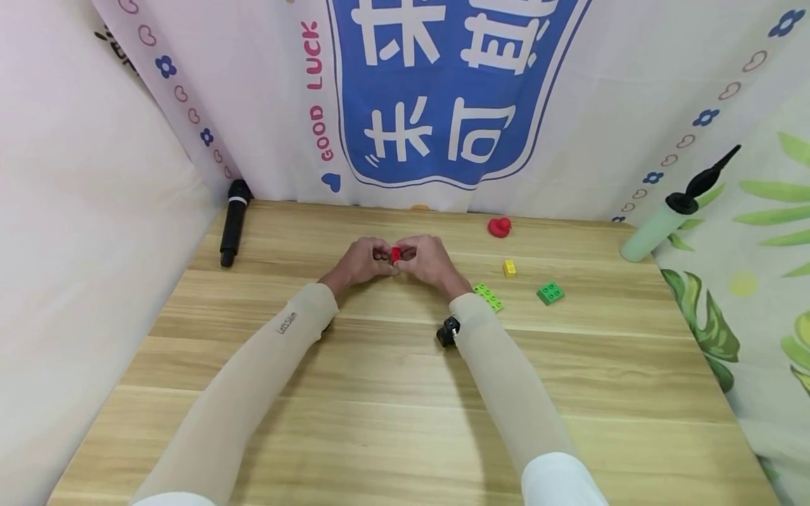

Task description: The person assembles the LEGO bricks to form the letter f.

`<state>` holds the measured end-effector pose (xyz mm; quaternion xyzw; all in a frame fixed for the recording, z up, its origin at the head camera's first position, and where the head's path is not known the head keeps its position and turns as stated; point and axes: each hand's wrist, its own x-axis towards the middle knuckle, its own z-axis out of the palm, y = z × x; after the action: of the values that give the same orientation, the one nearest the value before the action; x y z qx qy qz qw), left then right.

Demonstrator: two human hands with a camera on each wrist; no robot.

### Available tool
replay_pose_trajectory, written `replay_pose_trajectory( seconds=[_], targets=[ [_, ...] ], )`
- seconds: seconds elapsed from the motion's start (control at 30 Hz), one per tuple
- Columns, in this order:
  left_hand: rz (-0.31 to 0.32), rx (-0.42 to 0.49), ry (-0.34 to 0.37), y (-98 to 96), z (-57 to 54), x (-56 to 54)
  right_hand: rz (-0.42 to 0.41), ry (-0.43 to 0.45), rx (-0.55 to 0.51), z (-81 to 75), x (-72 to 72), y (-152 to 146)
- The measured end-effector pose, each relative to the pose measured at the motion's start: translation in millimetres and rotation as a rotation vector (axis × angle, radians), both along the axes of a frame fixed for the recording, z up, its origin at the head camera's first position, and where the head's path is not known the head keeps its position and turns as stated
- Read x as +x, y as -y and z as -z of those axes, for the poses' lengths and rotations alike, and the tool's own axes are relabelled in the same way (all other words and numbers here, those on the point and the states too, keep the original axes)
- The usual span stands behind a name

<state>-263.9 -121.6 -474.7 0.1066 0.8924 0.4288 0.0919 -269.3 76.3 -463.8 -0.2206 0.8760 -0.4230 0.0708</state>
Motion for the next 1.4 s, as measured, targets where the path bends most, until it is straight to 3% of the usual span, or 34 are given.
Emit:
replay_pose_trajectory(
  seconds=[0.5,1.4],
  targets=[
    [0.006,-0.004,-0.017,-0.4,0.6,-0.8,-0.016,0.010,0.052,-6.3,-3.5,1.8],
    [0.009,-0.020,-0.011,-0.1,2.5,-2.5,-0.010,0.038,-0.002,-1.2,-6.4,2.7]
  ],
)
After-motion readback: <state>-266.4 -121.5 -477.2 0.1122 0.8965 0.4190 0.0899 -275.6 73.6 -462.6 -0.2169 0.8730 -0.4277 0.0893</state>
